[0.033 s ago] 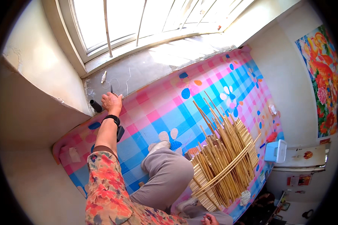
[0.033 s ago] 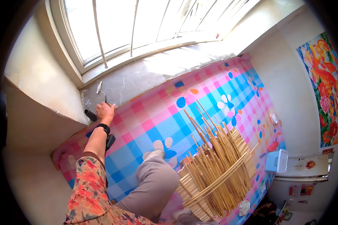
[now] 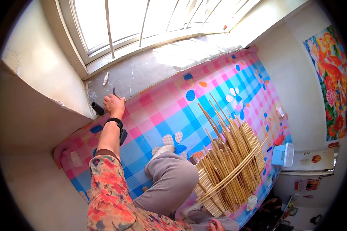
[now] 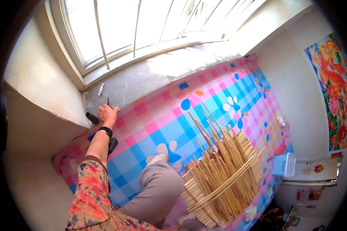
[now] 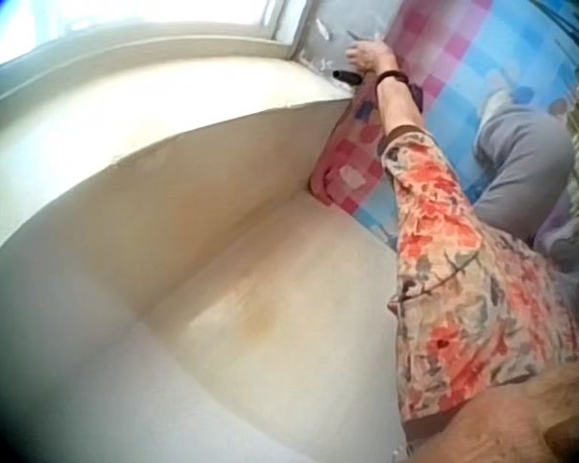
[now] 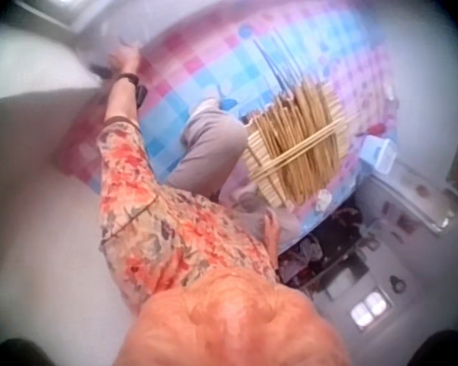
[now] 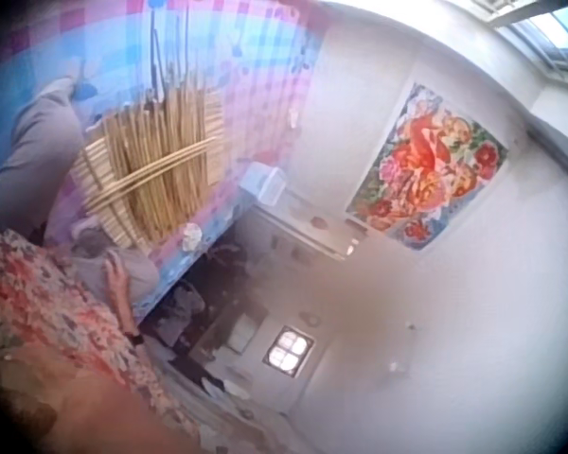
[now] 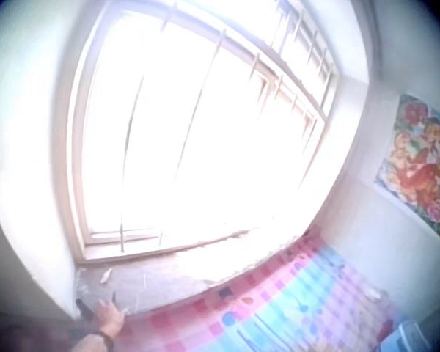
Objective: The person wipes long wooden rods with a white cloth, handling them individually or in small groups while sitting on the floor.
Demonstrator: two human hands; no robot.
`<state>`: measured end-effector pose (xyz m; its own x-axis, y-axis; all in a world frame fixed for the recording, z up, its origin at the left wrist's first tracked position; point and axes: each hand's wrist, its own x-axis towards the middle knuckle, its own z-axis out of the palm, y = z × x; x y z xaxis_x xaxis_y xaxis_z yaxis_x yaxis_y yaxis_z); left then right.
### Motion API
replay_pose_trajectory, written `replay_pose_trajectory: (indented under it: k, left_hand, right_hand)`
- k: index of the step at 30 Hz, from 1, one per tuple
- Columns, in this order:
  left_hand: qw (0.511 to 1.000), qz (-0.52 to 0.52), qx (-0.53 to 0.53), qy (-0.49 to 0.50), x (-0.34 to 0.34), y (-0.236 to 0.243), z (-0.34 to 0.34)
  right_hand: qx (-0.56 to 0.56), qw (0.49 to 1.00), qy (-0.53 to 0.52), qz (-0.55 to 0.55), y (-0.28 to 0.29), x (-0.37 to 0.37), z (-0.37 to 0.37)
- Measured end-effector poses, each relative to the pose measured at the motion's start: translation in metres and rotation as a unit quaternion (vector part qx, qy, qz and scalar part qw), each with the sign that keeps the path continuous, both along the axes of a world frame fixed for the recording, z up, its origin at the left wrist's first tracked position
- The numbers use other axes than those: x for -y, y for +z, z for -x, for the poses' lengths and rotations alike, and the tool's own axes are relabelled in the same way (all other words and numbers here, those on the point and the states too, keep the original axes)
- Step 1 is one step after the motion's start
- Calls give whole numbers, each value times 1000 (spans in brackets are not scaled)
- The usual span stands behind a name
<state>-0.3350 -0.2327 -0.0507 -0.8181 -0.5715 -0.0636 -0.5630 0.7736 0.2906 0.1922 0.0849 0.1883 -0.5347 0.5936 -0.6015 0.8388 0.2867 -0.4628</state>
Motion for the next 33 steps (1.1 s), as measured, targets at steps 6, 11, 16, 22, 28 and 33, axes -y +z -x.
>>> replay_pose_trajectory:
  k: [6,11,16,22,28,33]
  left_hand:
    - [1000,8,-14,-21,6,-2,1]
    - [989,3,-107,-103,-4,-1,-30]
    - [866,-375,-157,-292,-35,54,-95]
    - [564,-789,-112,-216,-96,209,-118]
    - [404,-866,-117,-271,-155,303,-146]
    - [421,-848,-105,-305,-199,315,-153]
  right_hand:
    - [2,998,65,-9,0,-2,14]
    - [-13,995,96,-2,2,5,22]
    - [-122,989,77,19,-43,-19,3]
    - [-287,944,32,160,4,8,87]
    - [-327,874,105,343,39,56,138]
    - [-327,826,176,423,24,95,137]
